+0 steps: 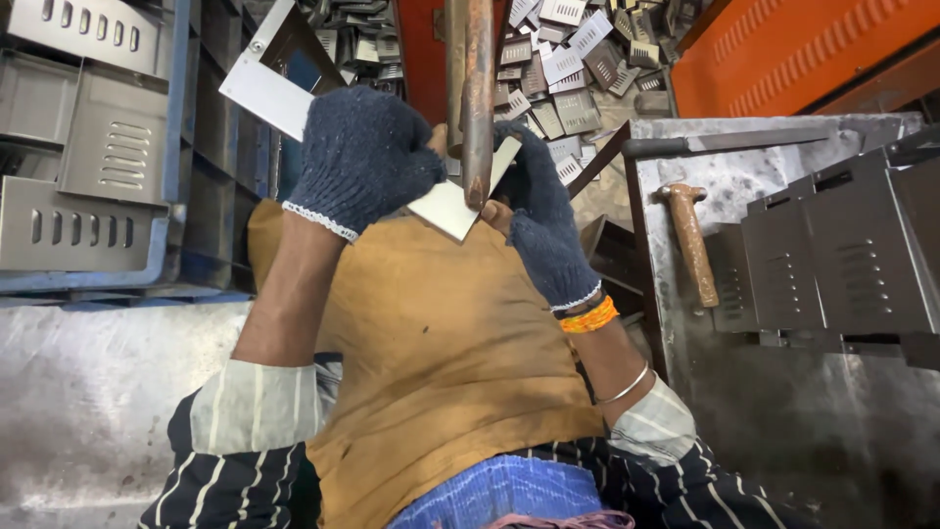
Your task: The worker is assembling and spot-welding metal casings for electronic components using a stationary welding machine.
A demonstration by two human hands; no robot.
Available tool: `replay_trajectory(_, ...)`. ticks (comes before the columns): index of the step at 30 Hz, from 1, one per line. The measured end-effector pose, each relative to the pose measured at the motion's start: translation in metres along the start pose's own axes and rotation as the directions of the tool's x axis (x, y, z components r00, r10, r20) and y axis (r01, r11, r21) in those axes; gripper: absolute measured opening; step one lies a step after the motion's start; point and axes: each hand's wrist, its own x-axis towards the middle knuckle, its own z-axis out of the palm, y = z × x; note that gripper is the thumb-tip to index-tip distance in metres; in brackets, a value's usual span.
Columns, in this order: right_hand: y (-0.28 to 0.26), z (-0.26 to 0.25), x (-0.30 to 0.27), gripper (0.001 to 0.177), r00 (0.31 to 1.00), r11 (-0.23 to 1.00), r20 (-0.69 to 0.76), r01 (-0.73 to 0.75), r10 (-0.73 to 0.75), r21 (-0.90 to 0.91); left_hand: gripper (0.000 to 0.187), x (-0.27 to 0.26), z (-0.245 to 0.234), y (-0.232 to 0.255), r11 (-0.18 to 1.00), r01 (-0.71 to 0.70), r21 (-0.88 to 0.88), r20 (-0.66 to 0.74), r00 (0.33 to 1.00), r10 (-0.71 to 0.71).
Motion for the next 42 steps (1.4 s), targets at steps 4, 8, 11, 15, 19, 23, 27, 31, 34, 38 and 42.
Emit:
replay_trajectory(4,0.0,0.007,0.0,0.072,0.992,0.991,0.041,0.123,-0.121,-0.047,0.031,-0.001,0.003,-0.004,0.998,-0.054,-0.028,-0.092,0.994,0.051)
replay_trajectory(8,0.017,0.006,0.002,0.072,0.975,0.963,0.029,0.221,-0.219,-0.155,0.028,0.0,0.007,-0.01,0.994,-0.103,-0.02,-0.149,0.984,0.099)
replay_trajectory(11,0.027,0.005,0.005,0.073,0.953,0.927,0.017,0.297,-0.302,-0.23,0.024,-0.001,0.005,-0.008,0.991,-0.123,0.057,-0.129,0.983,0.13)
replay_trajectory(15,0.021,-0.001,0.007,0.065,0.923,0.884,0.031,0.376,-0.383,-0.278,0.027,-0.002,0.001,-0.007,0.987,-0.147,0.069,-0.142,0.978,0.155)
replay_trajectory(19,0.054,-0.041,0.009,0.047,0.889,0.898,-0.16,0.403,-0.43,-0.173,0.028,-0.012,-0.005,0.002,0.986,-0.164,0.019,-0.18,0.97,0.165)
replay_trajectory(23,0.018,-0.018,0.023,0.038,0.745,0.899,-0.514,0.414,-0.426,-0.145,0.031,-0.037,-0.001,0.029,0.986,0.114,-0.12,0.031,0.993,-0.111)
replay_trajectory(27,0.025,-0.004,0.028,0.028,0.676,0.888,-0.59,0.425,-0.442,-0.178,0.03,-0.063,0.006,0.055,0.997,0.025,-0.069,-0.138,0.99,-0.034)
replay_trajectory(31,0.005,-0.004,0.02,0.024,0.696,0.906,-0.596,0.399,-0.4,-0.142,0.029,-0.078,0.012,0.051,0.994,0.063,-0.085,-0.19,0.979,-0.078)
replay_trajectory(34,0.001,-0.003,0.02,0.022,0.657,0.891,-0.606,0.388,-0.448,-0.238,0.031,-0.076,0.009,0.049,0.992,0.106,-0.074,-0.136,0.984,-0.115)
replay_trajectory(38,0.012,0.008,0.023,0.019,0.636,0.889,-0.627,0.389,-0.449,-0.242,0.03,-0.076,0.01,0.055,1.0,0.013,0.019,-0.222,0.975,-0.008)
replay_trajectory(42,0.01,0.01,0.012,0.019,0.698,0.909,-0.592,0.382,-0.402,-0.168,0.031,-0.079,0.011,0.05,0.996,0.039,-0.082,-0.151,0.987,-0.051)
